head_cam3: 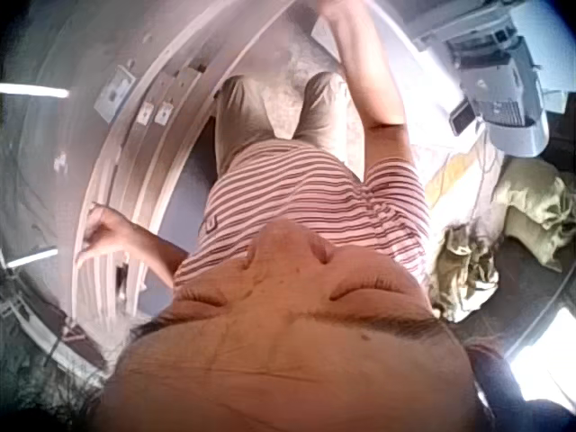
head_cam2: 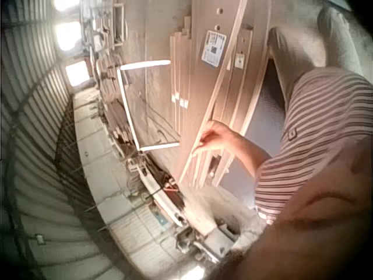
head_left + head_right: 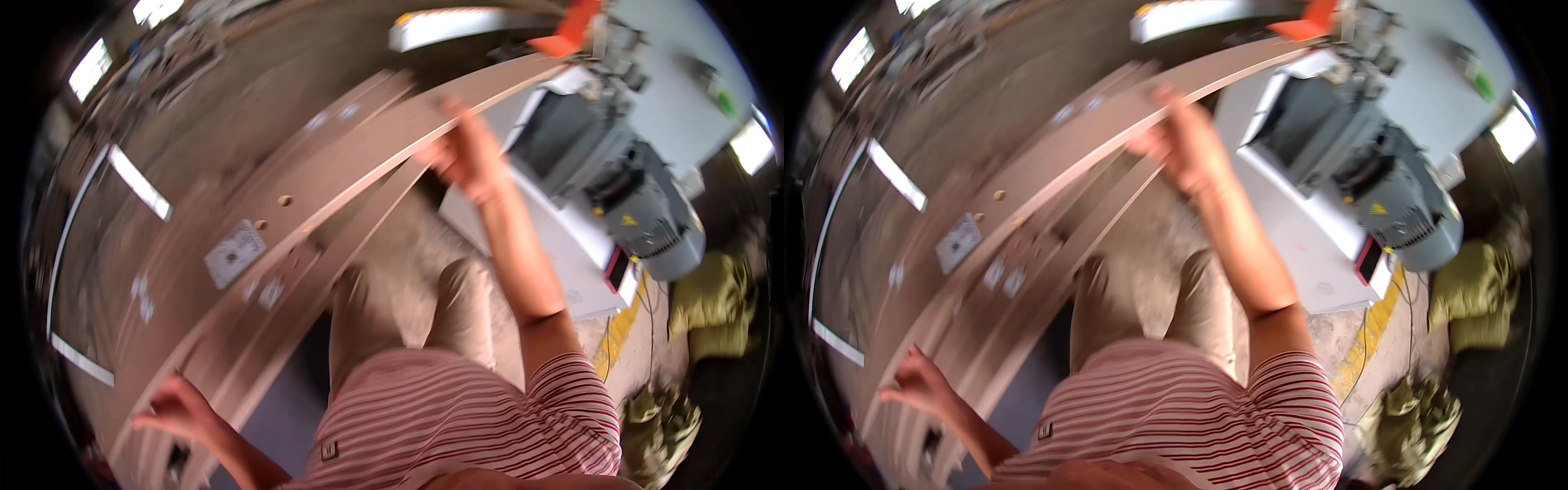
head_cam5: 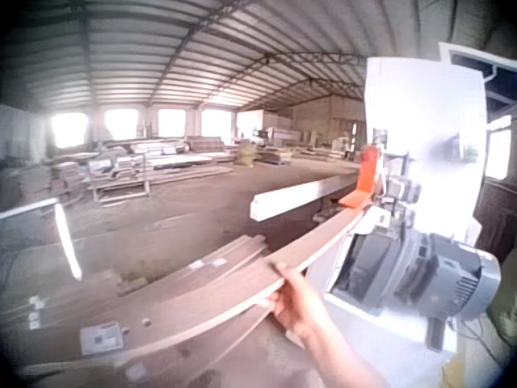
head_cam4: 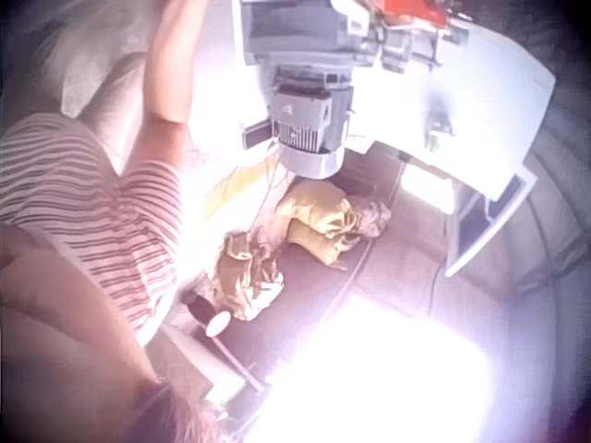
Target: The person repeatedly picks up long, light-colored wooden planks from a pile on the floor and places them onto a nearby stack. The person handles the planks by hand, lifting and positioning them one at a time in a repetitive manner.
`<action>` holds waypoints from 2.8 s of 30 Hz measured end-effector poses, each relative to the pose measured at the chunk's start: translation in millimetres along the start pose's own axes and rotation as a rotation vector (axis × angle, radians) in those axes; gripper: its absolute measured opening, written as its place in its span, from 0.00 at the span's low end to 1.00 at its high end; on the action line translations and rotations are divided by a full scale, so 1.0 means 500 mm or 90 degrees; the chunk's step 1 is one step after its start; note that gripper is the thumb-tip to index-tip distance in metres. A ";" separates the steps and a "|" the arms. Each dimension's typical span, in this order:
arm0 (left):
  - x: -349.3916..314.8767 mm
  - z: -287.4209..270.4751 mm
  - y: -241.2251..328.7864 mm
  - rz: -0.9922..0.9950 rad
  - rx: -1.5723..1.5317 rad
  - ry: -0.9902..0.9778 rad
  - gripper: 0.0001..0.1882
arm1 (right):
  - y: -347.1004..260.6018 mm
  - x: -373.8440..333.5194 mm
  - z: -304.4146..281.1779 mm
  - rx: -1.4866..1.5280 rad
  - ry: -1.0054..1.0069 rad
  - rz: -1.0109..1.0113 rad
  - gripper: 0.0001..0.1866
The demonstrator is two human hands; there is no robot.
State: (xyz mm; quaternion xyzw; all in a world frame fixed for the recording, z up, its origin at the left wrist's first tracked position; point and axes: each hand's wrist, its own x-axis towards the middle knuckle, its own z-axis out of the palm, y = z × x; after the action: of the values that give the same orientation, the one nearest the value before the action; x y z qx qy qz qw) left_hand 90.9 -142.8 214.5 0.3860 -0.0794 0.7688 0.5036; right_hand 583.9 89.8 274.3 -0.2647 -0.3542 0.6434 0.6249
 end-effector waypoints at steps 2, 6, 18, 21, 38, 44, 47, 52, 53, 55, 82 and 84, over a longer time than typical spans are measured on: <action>-0.027 -0.031 0.092 0.090 0.212 0.178 0.28 | -0.004 -0.022 0.002 -0.019 0.049 -0.075 0.25; -0.227 -0.187 0.368 0.348 0.502 0.909 0.21 | 0.156 -0.083 0.047 -0.050 -0.046 0.133 0.30; -0.473 -0.272 0.372 0.110 0.812 1.312 0.30 | 0.562 -0.134 -0.055 -0.074 -0.024 0.539 0.22; -0.557 -0.326 0.462 -0.237 0.859 1.362 0.35 | 0.591 -0.112 -0.054 -0.216 -0.091 0.636 0.25; -0.524 -0.393 0.353 -0.053 1.896 1.354 0.26 | 0.578 -0.128 -0.193 -0.190 -0.053 0.491 0.17; -0.293 -0.343 0.264 0.100 2.053 0.382 0.21 | 0.472 -0.129 -0.411 -1.000 -0.031 0.141 0.15; -0.202 -0.389 0.166 0.067 1.838 0.218 0.19 | 0.437 -0.162 -0.474 -1.239 -0.019 0.071 0.16; -0.108 -0.503 0.022 -0.270 1.816 -0.013 0.23 | 0.404 -0.227 -0.492 -1.173 0.103 0.371 0.23; -0.097 -0.521 0.001 -0.305 1.793 -0.027 0.24 | 0.400 -0.229 -0.486 -1.177 0.102 0.374 0.23; -0.078 -0.546 -0.035 -0.377 1.744 -0.058 0.25 | 0.392 -0.234 -0.474 -1.182 0.099 0.385 0.23; -0.112 -0.497 -0.117 -0.290 1.642 0.075 0.20 | 0.405 -0.153 -0.484 -1.153 0.000 0.542 0.20; -0.104 -0.482 -0.131 -0.390 1.636 0.107 0.19 | 0.406 -0.153 -0.492 -1.149 0.024 0.573 0.20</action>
State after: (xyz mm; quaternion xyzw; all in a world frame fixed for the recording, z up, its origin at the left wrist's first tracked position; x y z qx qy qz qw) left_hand 32.3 -25.5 -4.1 0.5391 0.8217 0.1741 -0.0626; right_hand 657.2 51.1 -43.0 -0.7582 -0.5658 0.3067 -0.1046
